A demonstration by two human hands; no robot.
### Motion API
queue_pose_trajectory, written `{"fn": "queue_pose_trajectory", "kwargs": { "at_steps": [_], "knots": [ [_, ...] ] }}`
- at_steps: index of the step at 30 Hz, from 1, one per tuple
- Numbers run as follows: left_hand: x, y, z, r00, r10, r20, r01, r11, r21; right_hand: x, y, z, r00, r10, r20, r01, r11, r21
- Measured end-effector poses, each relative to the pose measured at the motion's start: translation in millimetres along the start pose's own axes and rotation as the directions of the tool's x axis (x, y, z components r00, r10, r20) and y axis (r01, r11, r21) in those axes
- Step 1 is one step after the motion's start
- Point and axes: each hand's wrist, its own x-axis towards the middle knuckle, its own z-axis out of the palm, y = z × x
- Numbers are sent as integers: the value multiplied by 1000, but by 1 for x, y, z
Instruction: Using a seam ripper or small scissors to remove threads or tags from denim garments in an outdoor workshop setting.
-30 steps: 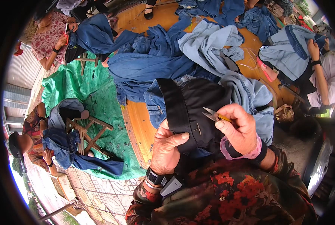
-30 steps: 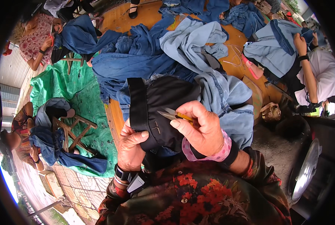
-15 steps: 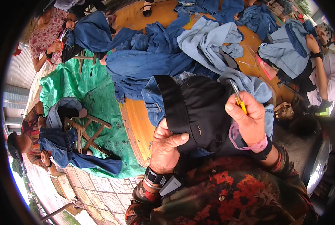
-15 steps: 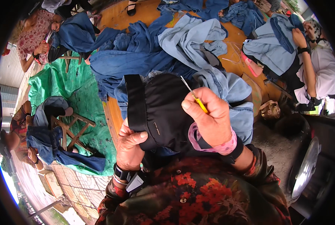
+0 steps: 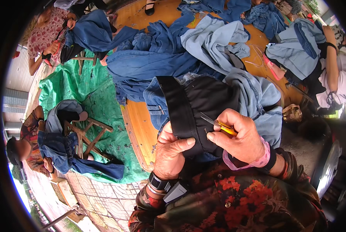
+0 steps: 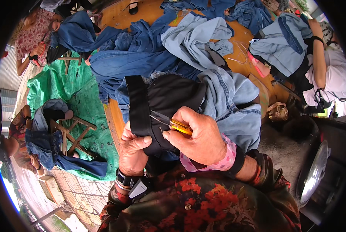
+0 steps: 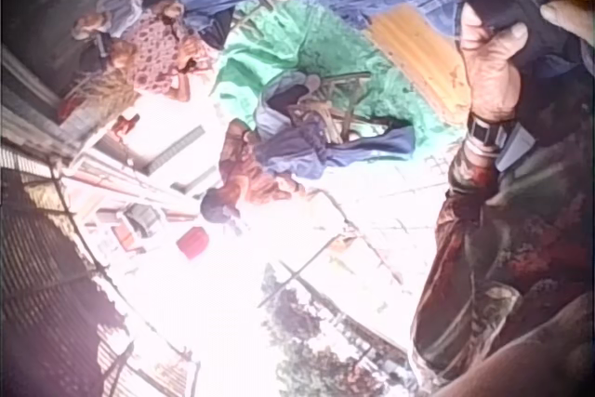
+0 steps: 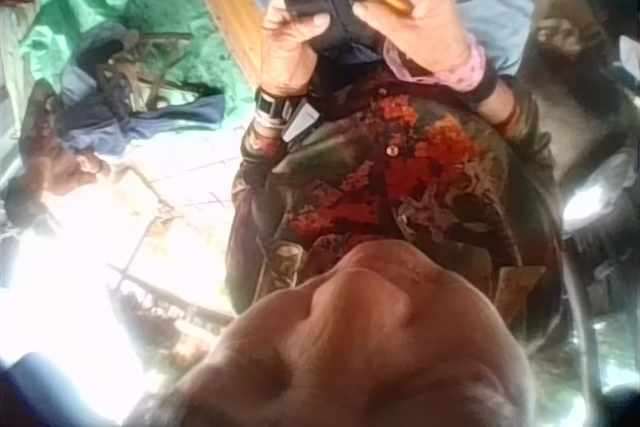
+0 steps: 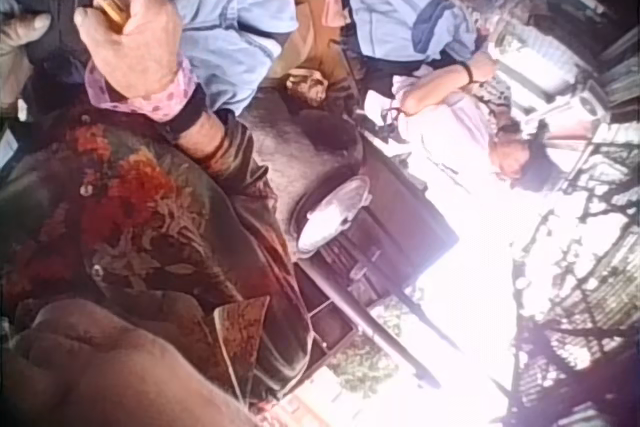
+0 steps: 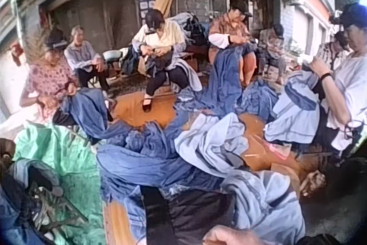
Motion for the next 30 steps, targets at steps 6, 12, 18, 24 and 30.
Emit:
{"fn": "queue_pose_trajectory", "kwargs": {
  "at_steps": [6, 12, 18, 24, 30],
  "knots": [
    [0, -1, -2, 1000, -15, -12, 15, 999, -33, 1, -1, -4, 991, 102, 84, -108, 991, 77],
    [-1, 1, 0, 1000, -24, -13, 23, 1000, -20, 0, -3, -1, 989, 102, 107, -121, 976, 183],
    [0, -2, -2, 1000, -12, 0, 12, 1000, -9, 0, 1, -5, 989, 117, 92, -131, 979, 154],
    [-5, -1, -10, 998, 14, -63, -21, 994, -109, 11, 8, -53, 957, 20, -288, 5, 996, 86],
    [-4, 2, -23, 1000, -8, -30, 5, 995, -103, 8, 49, -136, 881, -72, -468, -38, 975, -220]
  ]
}}
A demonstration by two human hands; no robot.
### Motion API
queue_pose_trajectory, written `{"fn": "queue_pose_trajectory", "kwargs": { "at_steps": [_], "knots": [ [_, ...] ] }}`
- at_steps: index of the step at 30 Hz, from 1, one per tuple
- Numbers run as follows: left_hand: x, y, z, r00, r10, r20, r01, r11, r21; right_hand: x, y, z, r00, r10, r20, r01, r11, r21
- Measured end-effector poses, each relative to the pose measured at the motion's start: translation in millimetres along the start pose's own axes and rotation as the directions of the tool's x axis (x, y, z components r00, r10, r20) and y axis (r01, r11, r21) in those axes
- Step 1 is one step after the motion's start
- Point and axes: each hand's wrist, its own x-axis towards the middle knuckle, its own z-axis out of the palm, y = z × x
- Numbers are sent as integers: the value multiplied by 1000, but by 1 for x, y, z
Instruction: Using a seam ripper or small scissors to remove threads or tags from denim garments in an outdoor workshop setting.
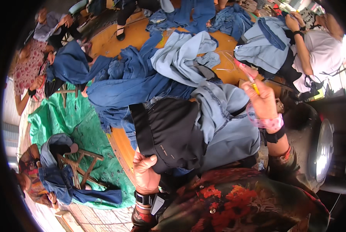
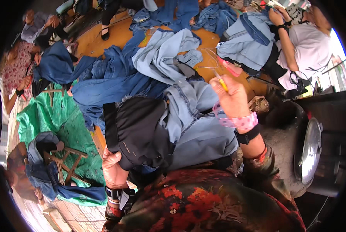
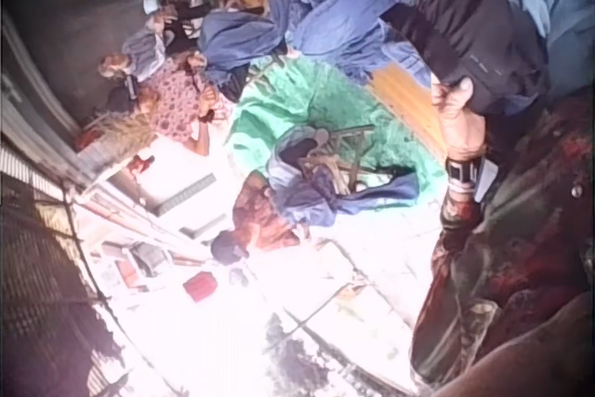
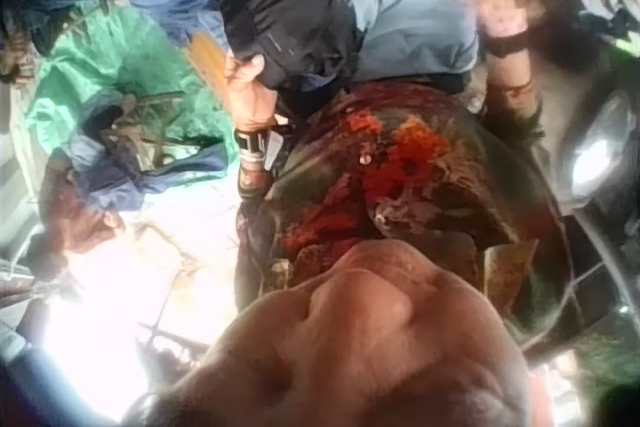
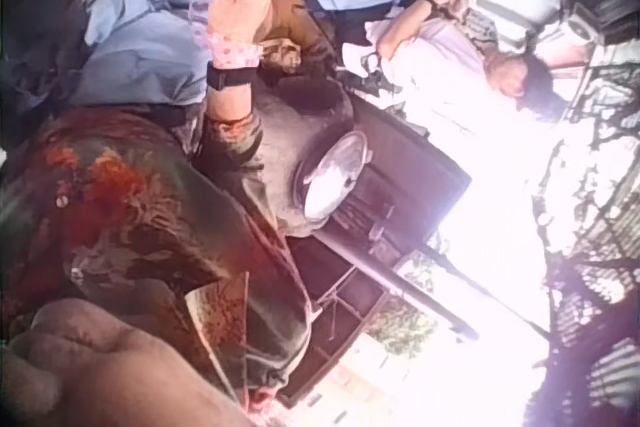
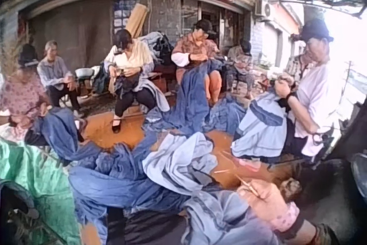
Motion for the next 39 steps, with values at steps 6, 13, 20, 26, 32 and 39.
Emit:
{"fn": "queue_pose_trajectory", "kwargs": {
  "at_steps": [6, 13, 20, 26, 32, 39],
  "knots": [
    [13, 5, 13, 963, -163, -217, 152, 986, -66, 9, 20, 21, 974, 161, 158, -136, 978, -158],
    [17, 21, 34, 994, -64, -89, 88, 952, 294, 6, 30, 67, 964, 70, 255, 80, 842, -533],
    [26, 57, 64, 994, 113, -8, -105, 943, 317, 35, 56, 41, 999, 42, 34, -53, 868, 494],
    [-13, 55, 87, 979, 173, 107, -204, 829, 521, 8, -13, 73, 947, 113, 301, 39, 888, -458],
    [-39, 56, 73, 959, 258, 115, -279, 796, 538, 19, 26, 79, 904, 108, 413, 36, 945, -326],
    [1, 110, 88, 878, 457, 140, -469, 765, 441, 39, -45, 9, 942, 314, -114, -35, 431, 902]
  ]
}}
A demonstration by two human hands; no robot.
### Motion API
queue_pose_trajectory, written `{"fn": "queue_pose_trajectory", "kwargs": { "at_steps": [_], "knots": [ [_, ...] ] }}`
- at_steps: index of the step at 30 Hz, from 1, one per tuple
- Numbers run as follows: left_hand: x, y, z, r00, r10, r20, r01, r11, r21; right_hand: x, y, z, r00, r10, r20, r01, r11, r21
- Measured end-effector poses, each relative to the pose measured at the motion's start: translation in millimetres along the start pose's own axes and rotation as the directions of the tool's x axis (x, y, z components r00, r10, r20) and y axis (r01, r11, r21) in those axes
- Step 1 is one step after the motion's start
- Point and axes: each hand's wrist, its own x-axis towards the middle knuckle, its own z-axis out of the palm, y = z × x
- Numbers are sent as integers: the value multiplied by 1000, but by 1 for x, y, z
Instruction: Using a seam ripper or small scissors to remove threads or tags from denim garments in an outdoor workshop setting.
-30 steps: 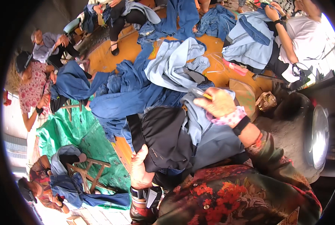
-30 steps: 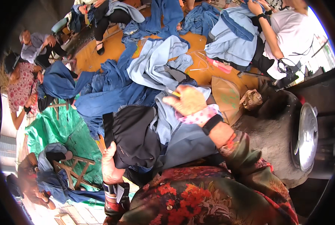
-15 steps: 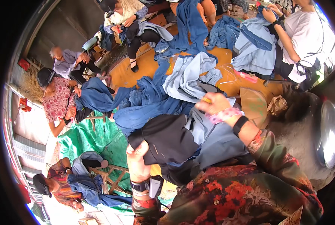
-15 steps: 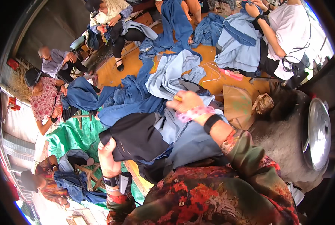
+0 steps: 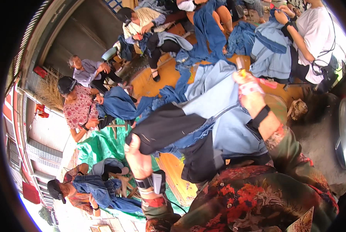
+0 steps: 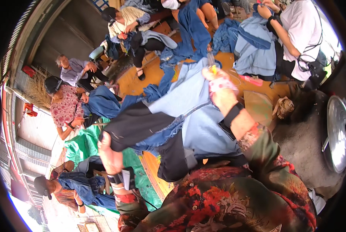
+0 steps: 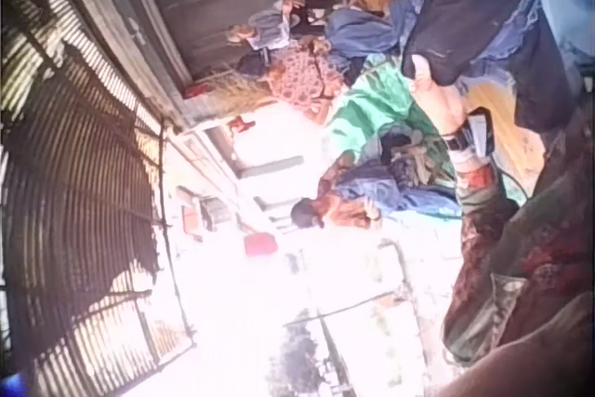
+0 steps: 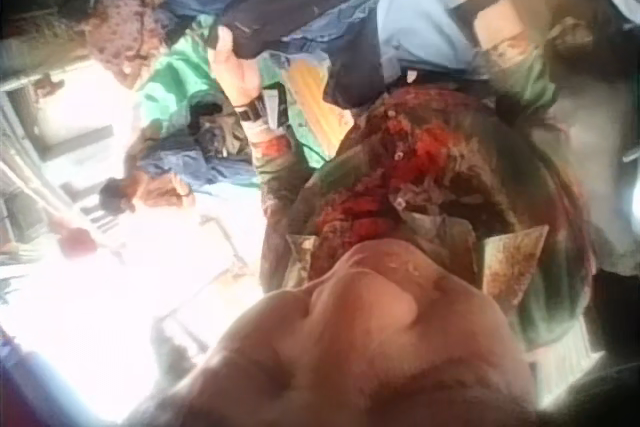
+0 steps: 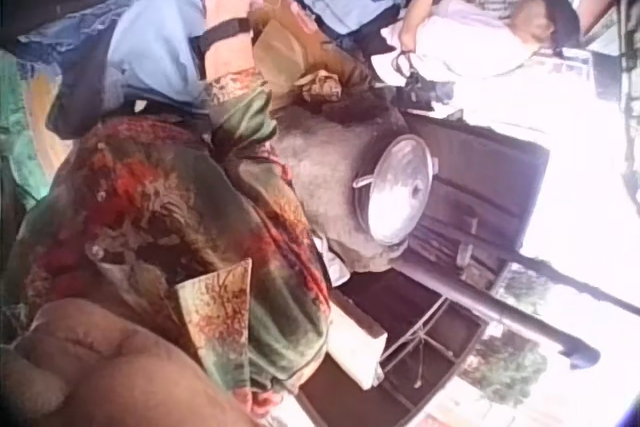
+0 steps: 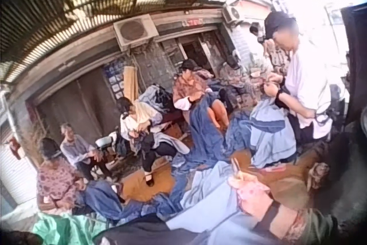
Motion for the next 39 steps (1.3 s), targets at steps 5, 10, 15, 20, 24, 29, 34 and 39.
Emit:
{"fn": "queue_pose_trajectory", "kwargs": {
  "at_steps": [5, 10, 15, 20, 24, 29, 34, 39],
  "knots": [
    [7, 36, 31, 935, 310, 173, -297, 950, -96, -56, -85, -12, 948, -317, 10, 317, 945, -80],
    [-19, -70, -58, 982, -186, 17, 186, 982, -35, -100, -17, -128, 995, -24, 92, 46, 968, -248],
    [-69, -141, -94, 825, -566, -19, 554, 814, -177, -126, 7, -151, 986, 167, 16, -154, 941, -301],
    [-79, -140, -90, 809, -587, 19, 570, 777, -269, -119, 4, -164, 996, 94, 14, -74, 862, -502],
    [-90, -145, -101, 823, -565, 47, 561, 799, -217, -100, -28, -130, 985, -157, 74, 166, 739, -653],
    [-76, -144, -105, 778, -607, 159, 623, 715, -318, -61, -6, -120, 936, -96, 339, 331, -89, -939],
    [-43, -160, -101, 669, -742, 35, 711, 626, -321, -37, 22, -152, 973, 18, 229, 211, 321, -923],
    [10, -105, -63, 857, -515, 27, 504, 826, -251, -48, -53, -91, 921, -330, 208, 357, 500, -789]
  ]
}}
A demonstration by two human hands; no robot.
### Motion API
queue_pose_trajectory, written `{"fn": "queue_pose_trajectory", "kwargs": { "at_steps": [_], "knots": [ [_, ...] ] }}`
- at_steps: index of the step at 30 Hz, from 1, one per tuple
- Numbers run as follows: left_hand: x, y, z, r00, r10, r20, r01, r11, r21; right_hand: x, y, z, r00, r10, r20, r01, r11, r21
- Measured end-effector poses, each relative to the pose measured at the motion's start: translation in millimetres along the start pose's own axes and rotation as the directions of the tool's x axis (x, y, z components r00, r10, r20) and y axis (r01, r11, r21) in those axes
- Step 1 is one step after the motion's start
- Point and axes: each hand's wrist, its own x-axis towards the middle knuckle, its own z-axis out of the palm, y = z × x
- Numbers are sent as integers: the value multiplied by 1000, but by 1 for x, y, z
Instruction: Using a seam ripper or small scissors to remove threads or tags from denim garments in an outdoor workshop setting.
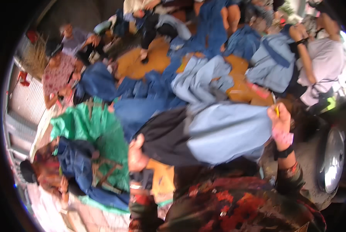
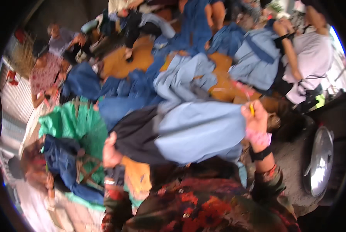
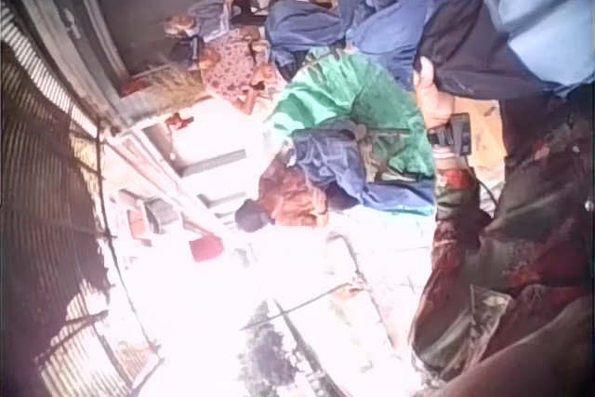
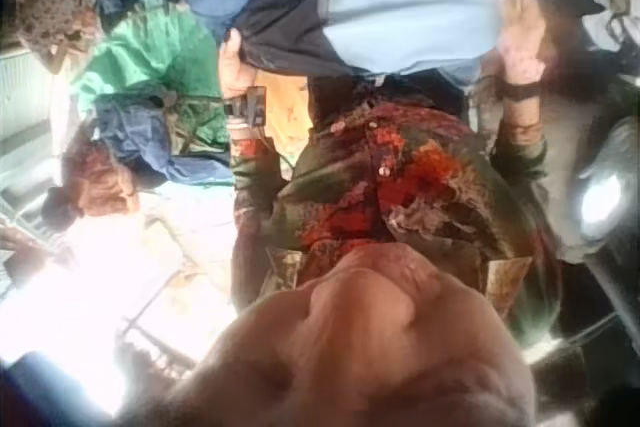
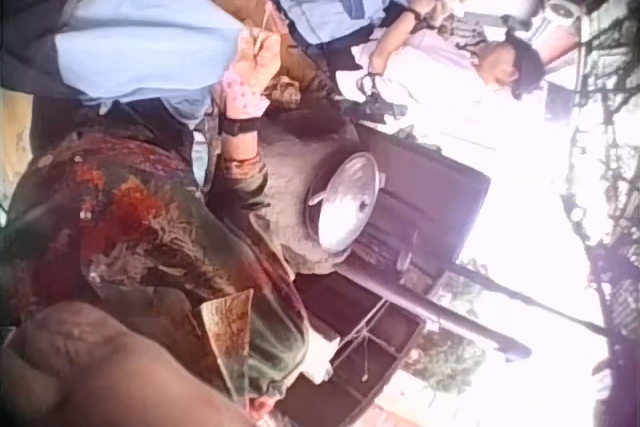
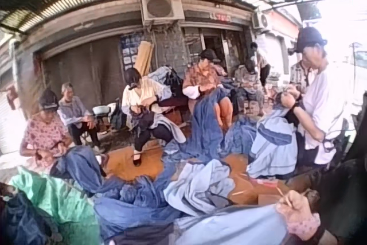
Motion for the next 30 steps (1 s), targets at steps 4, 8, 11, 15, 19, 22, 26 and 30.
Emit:
{"fn": "queue_pose_trajectory", "kwargs": {
  "at_steps": [4, 8, 11, 15, 19, 22, 26, 30],
  "knots": [
    [-32, 37, 8, 899, 404, 168, -435, 789, 434, -28, -42, -6, 988, -153, 36, 157, 934, -321],
    [-16, -4, -40, 1000, -14, 5, 10, 859, 512, -99, 44, -14, 963, 87, 254, 56, 859, -508],
    [-5, -39, -70, 995, -85, -56, 101, 896, 432, -114, 59, -24, 961, 219, 168, -127, 892, -434],
    [5, -64, -99, 988, -96, -117, 130, 937, 325, -92, 22, -41, 996, -24, 84, 49, 950, -309],
    [56, -83, -152, 998, -22, -58, 49, 850, 525, -101, 52, -37, 994, 46, 101, -4, 924, -383],
    [102, -102, -279, 861, 309, 403, -403, -68, 913, -101, 78, -26, 978, 188, 91, -165, 963, -214],
    [75, -105, -306, 952, 213, 219, -283, 342, 896, -70, 25, -28, 996, 86, 38, -89, 993, 81],
    [-13, -98, -106, 984, 173, -41, -111, 778, 618, -48, -10, -25, 933, 222, 283, -333, 832, 443]
  ]
}}
